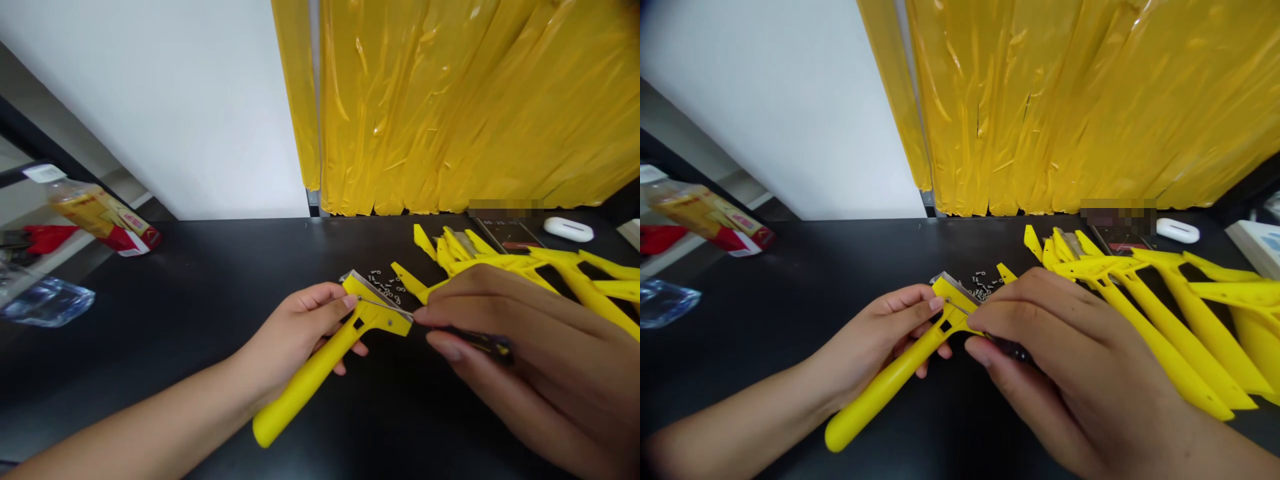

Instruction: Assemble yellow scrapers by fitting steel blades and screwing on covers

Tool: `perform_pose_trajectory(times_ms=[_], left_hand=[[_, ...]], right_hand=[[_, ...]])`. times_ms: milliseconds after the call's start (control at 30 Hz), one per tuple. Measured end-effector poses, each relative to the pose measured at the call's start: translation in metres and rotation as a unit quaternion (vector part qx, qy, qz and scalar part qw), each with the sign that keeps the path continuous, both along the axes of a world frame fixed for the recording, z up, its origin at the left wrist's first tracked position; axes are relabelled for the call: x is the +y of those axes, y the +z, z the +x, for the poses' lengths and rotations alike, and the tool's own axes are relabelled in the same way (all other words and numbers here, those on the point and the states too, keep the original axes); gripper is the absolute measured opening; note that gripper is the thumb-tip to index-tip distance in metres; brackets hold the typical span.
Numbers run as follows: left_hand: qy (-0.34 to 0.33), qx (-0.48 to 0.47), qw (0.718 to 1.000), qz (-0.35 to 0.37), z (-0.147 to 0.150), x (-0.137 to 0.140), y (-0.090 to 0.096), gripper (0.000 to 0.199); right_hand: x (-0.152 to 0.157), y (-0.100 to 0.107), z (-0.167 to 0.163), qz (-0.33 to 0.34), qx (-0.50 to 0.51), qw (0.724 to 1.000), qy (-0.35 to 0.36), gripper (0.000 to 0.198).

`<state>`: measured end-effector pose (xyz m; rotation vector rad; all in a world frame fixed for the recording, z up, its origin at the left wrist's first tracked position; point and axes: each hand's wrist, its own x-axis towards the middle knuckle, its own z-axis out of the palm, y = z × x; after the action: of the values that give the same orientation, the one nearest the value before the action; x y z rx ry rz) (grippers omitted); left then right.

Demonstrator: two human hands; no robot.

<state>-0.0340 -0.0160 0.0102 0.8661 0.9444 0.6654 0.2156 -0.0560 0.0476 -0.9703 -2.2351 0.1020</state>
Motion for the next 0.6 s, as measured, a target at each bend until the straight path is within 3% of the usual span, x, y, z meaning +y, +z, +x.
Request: perform_pose_trajectory(times_ms=[167, 300, 400, 600], left_hand=[[-0.007, 0.028, 0.999, 0.017, 0.002, 0.000, -0.001, 0.026], [0.007, 0.040, 0.999, 0.020, 0.002, 0.001, -0.003, 0.024], [0.020, 0.039, 0.999, 0.014, 0.002, 0.002, -0.004, 0.024], [0.019, 0.040, 0.999, 0.026, 0.002, 0.005, -0.007, 0.026]], right_hand=[[0.001, -0.004, 0.001, 0.057, -0.029, 0.997, -0.045, 0.028], [0.001, -0.004, -0.001, 0.096, -0.081, 0.990, -0.058, 0.023], [-0.001, -0.006, -0.004, 0.092, -0.091, 0.989, -0.077, 0.013], [-0.005, -0.011, -0.010, 0.083, -0.095, 0.988, -0.084, 0.013]])
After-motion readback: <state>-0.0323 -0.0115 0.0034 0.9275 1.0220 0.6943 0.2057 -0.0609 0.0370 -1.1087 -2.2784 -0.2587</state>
